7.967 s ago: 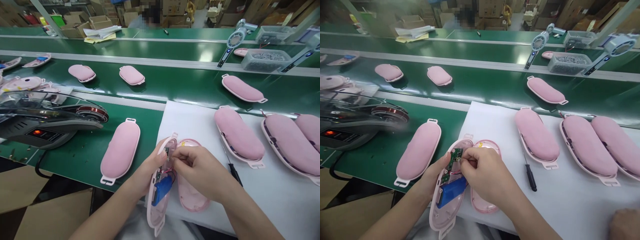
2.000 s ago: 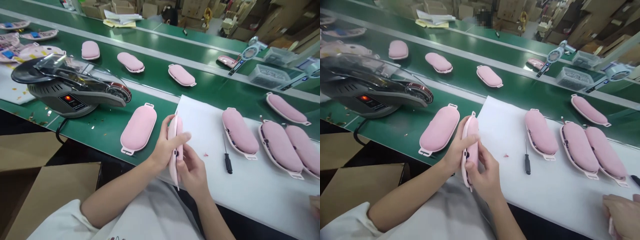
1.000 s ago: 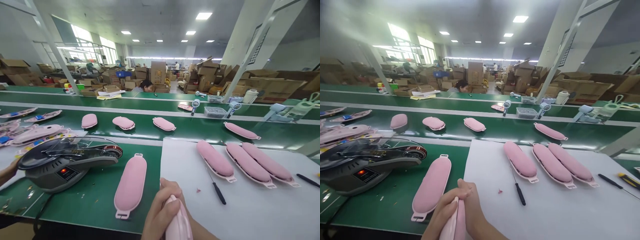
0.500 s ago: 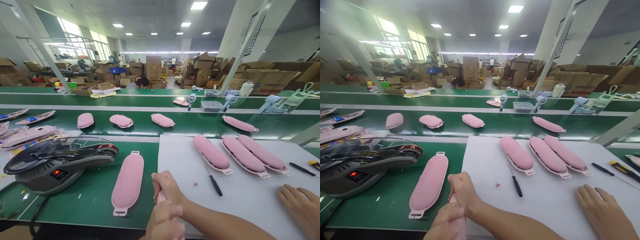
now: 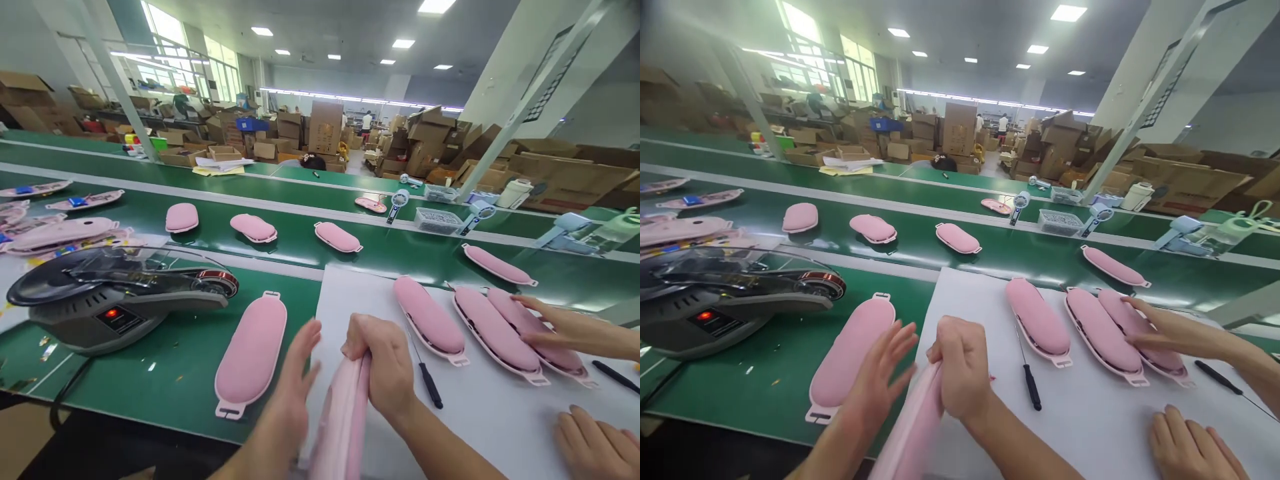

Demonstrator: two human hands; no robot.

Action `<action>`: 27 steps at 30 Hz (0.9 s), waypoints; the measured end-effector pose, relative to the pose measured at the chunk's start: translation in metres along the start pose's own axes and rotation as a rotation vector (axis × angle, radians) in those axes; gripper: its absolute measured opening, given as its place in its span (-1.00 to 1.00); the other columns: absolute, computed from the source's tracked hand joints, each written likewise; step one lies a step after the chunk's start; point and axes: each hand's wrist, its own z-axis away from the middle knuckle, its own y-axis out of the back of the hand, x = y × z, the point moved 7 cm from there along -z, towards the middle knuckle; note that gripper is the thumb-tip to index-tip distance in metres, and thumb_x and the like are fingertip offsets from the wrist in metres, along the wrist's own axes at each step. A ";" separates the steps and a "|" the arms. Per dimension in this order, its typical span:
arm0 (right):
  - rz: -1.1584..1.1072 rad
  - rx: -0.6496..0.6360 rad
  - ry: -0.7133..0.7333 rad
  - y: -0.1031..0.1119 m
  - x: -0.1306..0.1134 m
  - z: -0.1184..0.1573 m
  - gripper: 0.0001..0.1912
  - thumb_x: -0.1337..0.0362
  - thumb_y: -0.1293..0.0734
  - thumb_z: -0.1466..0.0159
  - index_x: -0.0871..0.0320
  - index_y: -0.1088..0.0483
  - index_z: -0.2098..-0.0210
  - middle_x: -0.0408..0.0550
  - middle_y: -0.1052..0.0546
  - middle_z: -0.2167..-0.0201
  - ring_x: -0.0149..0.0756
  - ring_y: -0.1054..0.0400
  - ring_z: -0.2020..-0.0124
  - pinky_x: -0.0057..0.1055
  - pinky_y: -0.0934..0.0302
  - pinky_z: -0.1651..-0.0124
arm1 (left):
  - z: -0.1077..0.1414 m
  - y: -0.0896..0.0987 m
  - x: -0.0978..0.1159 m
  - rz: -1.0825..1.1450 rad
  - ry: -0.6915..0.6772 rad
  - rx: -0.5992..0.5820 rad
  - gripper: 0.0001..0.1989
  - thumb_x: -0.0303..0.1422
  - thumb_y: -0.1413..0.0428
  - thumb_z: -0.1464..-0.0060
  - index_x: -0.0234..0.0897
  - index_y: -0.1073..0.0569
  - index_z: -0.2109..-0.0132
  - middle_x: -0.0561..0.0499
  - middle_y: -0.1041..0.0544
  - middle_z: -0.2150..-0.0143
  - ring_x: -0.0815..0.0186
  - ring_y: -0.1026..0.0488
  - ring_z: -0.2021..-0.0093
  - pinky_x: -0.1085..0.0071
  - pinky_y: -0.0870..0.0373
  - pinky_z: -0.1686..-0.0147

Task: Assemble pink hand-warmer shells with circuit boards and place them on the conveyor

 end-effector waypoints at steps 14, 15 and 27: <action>0.010 0.063 -0.118 -0.011 0.004 0.034 -0.61 0.19 -0.11 -0.36 0.11 -0.26 0.57 -0.16 -0.28 0.46 -0.36 -0.20 0.41 -0.43 -0.17 0.34 | 0.015 -0.048 0.038 0.135 -0.002 -0.236 -0.07 -0.13 -0.24 0.03 -0.20 0.08 -0.35 -0.18 0.01 -0.39 0.01 0.05 -0.38 0.08 0.01 -0.31; -0.003 0.065 -0.133 -0.012 0.005 0.035 -0.59 0.18 -0.11 -0.36 0.11 -0.24 0.60 -0.16 -0.27 0.47 -0.37 -0.20 0.42 -0.44 -0.17 0.34 | 0.017 -0.047 0.033 0.124 0.015 -0.233 0.03 -0.01 -0.23 0.06 -0.20 0.17 -0.38 -0.19 0.13 -0.43 0.00 0.14 -0.40 0.07 0.08 -0.33; 0.244 0.067 -0.118 -0.014 0.009 0.036 -0.58 0.20 -0.06 -0.38 0.10 -0.18 0.60 -0.19 -0.24 0.57 -0.38 -0.16 0.52 -0.42 -0.10 0.45 | 0.014 -0.042 0.023 0.174 0.039 -0.178 -0.27 -0.08 -0.04 -0.17 -0.12 0.06 -0.37 -0.07 0.04 -0.43 0.08 0.22 -0.42 0.16 0.16 -0.35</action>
